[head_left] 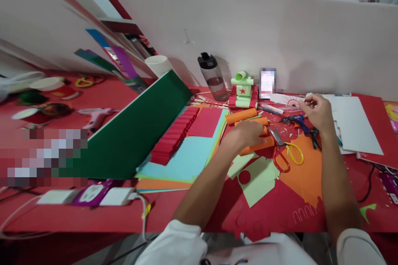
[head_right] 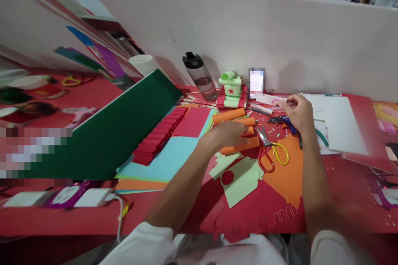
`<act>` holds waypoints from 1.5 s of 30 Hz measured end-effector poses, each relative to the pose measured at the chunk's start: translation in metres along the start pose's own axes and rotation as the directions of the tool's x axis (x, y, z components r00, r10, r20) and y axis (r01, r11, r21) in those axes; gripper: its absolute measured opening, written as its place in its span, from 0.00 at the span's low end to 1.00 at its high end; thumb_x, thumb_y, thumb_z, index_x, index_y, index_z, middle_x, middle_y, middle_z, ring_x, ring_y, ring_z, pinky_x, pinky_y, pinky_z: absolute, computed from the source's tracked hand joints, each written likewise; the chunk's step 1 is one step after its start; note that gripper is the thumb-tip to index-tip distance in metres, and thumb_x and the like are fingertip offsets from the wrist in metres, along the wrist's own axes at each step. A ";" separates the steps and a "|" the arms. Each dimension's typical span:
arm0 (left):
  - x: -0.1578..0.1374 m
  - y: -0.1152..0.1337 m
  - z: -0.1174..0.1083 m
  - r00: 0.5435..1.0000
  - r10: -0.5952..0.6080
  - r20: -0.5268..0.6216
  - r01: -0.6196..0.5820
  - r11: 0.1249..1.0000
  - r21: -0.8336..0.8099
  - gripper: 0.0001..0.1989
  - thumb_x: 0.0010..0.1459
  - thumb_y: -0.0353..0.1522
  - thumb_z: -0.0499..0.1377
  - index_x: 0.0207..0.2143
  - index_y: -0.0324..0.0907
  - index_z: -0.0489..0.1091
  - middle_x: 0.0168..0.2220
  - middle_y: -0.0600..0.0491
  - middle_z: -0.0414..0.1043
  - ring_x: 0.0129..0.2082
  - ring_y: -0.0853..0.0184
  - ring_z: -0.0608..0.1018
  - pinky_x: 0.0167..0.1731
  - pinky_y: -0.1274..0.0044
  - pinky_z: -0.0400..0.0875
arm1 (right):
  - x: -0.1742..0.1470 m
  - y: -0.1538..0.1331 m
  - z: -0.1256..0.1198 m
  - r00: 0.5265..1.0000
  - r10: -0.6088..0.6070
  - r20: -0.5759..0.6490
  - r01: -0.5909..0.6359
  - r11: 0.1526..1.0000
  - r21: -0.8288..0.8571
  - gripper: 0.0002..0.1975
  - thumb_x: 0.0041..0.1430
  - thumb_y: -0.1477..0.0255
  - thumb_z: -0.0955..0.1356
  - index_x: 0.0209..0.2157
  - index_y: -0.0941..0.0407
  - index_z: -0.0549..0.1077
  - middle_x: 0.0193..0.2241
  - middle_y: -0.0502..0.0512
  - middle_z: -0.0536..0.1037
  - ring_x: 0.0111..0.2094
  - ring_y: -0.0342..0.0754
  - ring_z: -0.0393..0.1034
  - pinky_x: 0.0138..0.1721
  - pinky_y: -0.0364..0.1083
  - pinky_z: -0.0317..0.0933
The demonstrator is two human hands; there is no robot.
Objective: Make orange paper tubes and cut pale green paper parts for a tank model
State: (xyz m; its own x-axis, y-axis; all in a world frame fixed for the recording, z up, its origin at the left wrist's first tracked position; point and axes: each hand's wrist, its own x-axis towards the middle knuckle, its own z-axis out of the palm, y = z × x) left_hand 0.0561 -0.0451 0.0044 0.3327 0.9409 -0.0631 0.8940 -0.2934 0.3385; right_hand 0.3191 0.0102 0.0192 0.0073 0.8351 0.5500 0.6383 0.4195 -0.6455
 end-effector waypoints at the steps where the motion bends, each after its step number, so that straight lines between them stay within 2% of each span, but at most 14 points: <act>1: -0.001 0.004 0.004 0.997 0.024 0.067 -0.025 1.000 0.013 0.20 0.48 0.35 0.73 0.17 0.44 0.64 0.20 0.52 0.73 0.23 0.59 0.77 0.27 0.71 0.68 | 0.000 0.000 0.001 1.000 -0.004 0.006 0.004 1.000 0.001 0.09 0.57 0.64 0.73 0.28 0.54 0.74 0.27 0.51 0.75 0.29 0.48 0.67 0.36 0.50 0.63; 4: -0.002 0.012 0.012 0.977 0.033 0.211 -0.048 0.997 0.066 0.21 0.47 0.31 0.72 0.17 0.44 0.60 0.24 0.50 0.75 0.28 0.56 0.81 0.30 0.70 0.71 | -0.001 0.000 0.004 0.999 -0.010 0.033 0.010 1.000 0.007 0.10 0.58 0.64 0.73 0.27 0.53 0.73 0.28 0.51 0.75 0.29 0.48 0.67 0.36 0.49 0.63; 7: -0.002 0.015 0.014 0.965 0.008 0.261 -0.035 0.995 0.098 0.22 0.46 0.25 0.69 0.17 0.45 0.56 0.24 0.48 0.75 0.31 0.52 0.82 0.32 0.68 0.72 | -0.002 -0.001 0.007 0.999 -0.007 0.052 0.006 1.000 0.006 0.10 0.58 0.63 0.74 0.28 0.53 0.74 0.28 0.52 0.75 0.29 0.47 0.67 0.36 0.49 0.63; 10: -0.002 0.015 0.013 0.956 0.003 0.294 -0.033 0.995 0.096 0.22 0.47 0.25 0.68 0.18 0.45 0.55 0.26 0.48 0.75 0.31 0.52 0.81 0.31 0.68 0.70 | -0.002 0.000 0.009 0.998 0.003 0.064 -0.004 1.000 0.014 0.09 0.58 0.64 0.74 0.29 0.54 0.75 0.29 0.52 0.75 0.29 0.47 0.67 0.37 0.49 0.64; 15: -0.003 0.008 0.008 0.939 0.023 0.343 -0.041 0.998 0.047 0.15 0.52 0.32 0.68 0.24 0.45 0.63 0.28 0.51 0.76 0.28 0.56 0.78 0.26 0.71 0.65 | -0.001 0.002 0.005 0.998 0.031 0.054 -0.035 0.997 0.068 0.11 0.56 0.62 0.74 0.29 0.54 0.76 0.29 0.52 0.76 0.28 0.46 0.66 0.35 0.49 0.65; 18: -0.002 -0.002 -0.002 0.927 0.073 0.367 -0.075 0.997 -0.009 0.09 0.54 0.36 0.68 0.33 0.47 0.70 0.30 0.54 0.77 0.28 0.60 0.77 0.25 0.74 0.63 | 0.001 0.002 -0.001 0.997 0.054 0.060 -0.061 0.991 0.121 0.12 0.55 0.61 0.75 0.29 0.55 0.77 0.28 0.51 0.75 0.28 0.46 0.66 0.33 0.48 0.63; 21: 0.000 -0.017 -0.013 0.940 0.143 0.309 -0.121 0.988 -0.091 0.12 0.57 0.40 0.66 0.42 0.48 0.72 0.34 0.53 0.78 0.31 0.62 0.77 0.27 0.75 0.64 | 0.002 0.003 -0.007 0.997 0.059 0.059 -0.068 0.983 0.170 0.12 0.54 0.61 0.75 0.29 0.55 0.78 0.27 0.51 0.74 0.29 0.46 0.67 0.34 0.48 0.63; 24: 0.002 -0.035 -0.023 0.959 0.174 0.225 -0.143 0.978 -0.149 0.13 0.61 0.45 0.60 0.39 0.45 0.69 0.36 0.50 0.77 0.32 0.61 0.77 0.30 0.73 0.66 | 0.003 0.005 -0.009 0.996 0.069 0.062 -0.081 0.975 0.208 0.12 0.54 0.61 0.76 0.28 0.55 0.78 0.26 0.50 0.74 0.29 0.46 0.67 0.35 0.48 0.62; 29: -0.001 -0.054 -0.041 0.977 0.171 0.129 -0.134 0.958 -0.254 0.27 0.64 0.53 0.55 0.52 0.40 0.67 0.48 0.42 0.77 0.43 0.57 0.78 0.41 0.71 0.71 | 0.002 0.007 -0.011 0.991 0.112 0.075 -0.128 0.958 0.256 0.14 0.54 0.59 0.77 0.28 0.55 0.78 0.27 0.50 0.74 0.29 0.45 0.66 0.33 0.47 0.62; 32: -0.003 -0.058 -0.046 0.983 0.161 0.086 -0.128 0.945 -0.301 0.32 0.64 0.56 0.56 0.56 0.39 0.66 0.54 0.41 0.75 0.50 0.55 0.77 0.46 0.70 0.72 | 0.001 0.004 -0.017 0.981 0.170 0.095 -0.192 0.931 0.311 0.15 0.54 0.58 0.78 0.27 0.54 0.77 0.24 0.48 0.70 0.25 0.43 0.60 0.27 0.46 0.56; 36: -0.003 -0.058 -0.047 0.979 0.198 0.054 -0.167 0.921 -0.353 0.32 0.63 0.57 0.58 0.54 0.40 0.69 0.54 0.42 0.76 0.49 0.54 0.78 0.46 0.69 0.73 | 0.001 0.002 -0.026 0.971 0.208 0.115 -0.237 0.877 0.418 0.18 0.54 0.57 0.78 0.25 0.54 0.74 0.20 0.45 0.61 0.21 0.41 0.51 0.22 0.45 0.46; 39: -0.002 -0.056 -0.047 0.971 0.234 0.053 -0.195 0.899 -0.393 0.32 0.64 0.55 0.58 0.58 0.40 0.68 0.55 0.44 0.76 0.49 0.56 0.78 0.48 0.69 0.73 | 0.001 0.006 -0.029 0.966 0.223 0.130 -0.258 0.850 0.459 0.18 0.53 0.58 0.79 0.26 0.54 0.75 0.20 0.45 0.61 0.21 0.40 0.49 0.21 0.45 0.43; 45: -0.001 -0.054 -0.047 0.973 0.225 0.057 -0.187 0.903 -0.386 0.36 0.64 0.56 0.58 0.61 0.38 0.66 0.57 0.41 0.76 0.52 0.53 0.78 0.50 0.68 0.73 | 0.001 0.016 -0.034 0.960 0.234 0.151 -0.278 0.835 0.475 0.16 0.53 0.60 0.79 0.25 0.53 0.74 0.20 0.45 0.61 0.21 0.40 0.49 0.22 0.46 0.43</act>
State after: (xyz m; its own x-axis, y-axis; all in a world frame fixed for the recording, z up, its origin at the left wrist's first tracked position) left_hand -0.0067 -0.0227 0.0307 0.5422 0.8394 -0.0384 0.6297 -0.3756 0.6800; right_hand 0.3553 0.0058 0.0272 0.0397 0.9540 0.2972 0.1647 0.2871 -0.9436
